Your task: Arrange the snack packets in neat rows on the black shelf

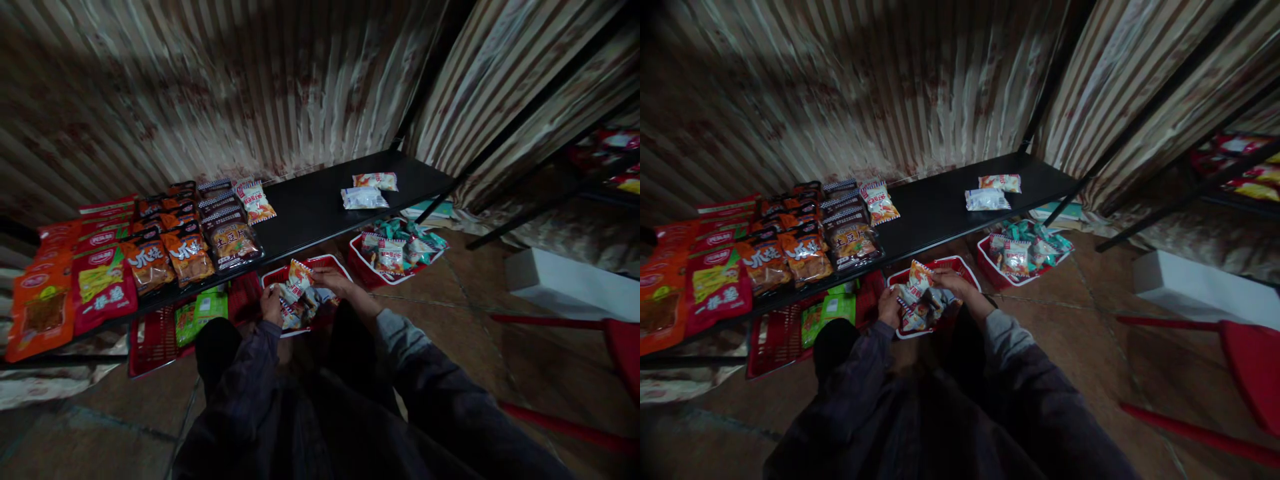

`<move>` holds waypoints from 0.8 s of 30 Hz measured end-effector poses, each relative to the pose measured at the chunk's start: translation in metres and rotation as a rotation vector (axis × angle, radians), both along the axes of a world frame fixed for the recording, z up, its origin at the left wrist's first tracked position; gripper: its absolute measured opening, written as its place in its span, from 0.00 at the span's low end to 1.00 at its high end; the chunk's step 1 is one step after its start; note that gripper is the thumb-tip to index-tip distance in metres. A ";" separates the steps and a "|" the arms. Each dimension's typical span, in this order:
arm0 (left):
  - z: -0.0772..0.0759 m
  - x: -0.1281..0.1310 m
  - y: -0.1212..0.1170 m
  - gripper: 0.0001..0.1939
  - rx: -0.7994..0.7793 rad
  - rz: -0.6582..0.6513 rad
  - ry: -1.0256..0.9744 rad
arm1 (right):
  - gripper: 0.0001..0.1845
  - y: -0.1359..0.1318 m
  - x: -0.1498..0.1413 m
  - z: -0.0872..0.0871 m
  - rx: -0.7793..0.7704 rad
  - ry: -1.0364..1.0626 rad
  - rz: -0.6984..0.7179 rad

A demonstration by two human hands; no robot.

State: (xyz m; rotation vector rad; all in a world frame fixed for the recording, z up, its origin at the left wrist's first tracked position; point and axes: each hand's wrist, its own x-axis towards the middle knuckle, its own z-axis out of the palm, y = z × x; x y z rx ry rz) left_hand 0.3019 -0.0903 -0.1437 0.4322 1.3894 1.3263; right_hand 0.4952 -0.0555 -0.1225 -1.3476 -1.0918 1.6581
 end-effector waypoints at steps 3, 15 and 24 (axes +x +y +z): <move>0.019 -0.004 -0.001 0.21 0.049 0.011 -0.008 | 0.22 0.002 -0.006 0.024 0.020 0.044 0.050; 0.068 -0.009 -0.022 0.15 0.172 0.052 0.025 | 0.15 0.017 -0.033 0.083 0.237 -0.140 -0.244; 0.080 -0.006 -0.023 0.15 0.117 0.146 -0.097 | 0.12 0.031 -0.040 0.105 0.323 -0.283 -0.233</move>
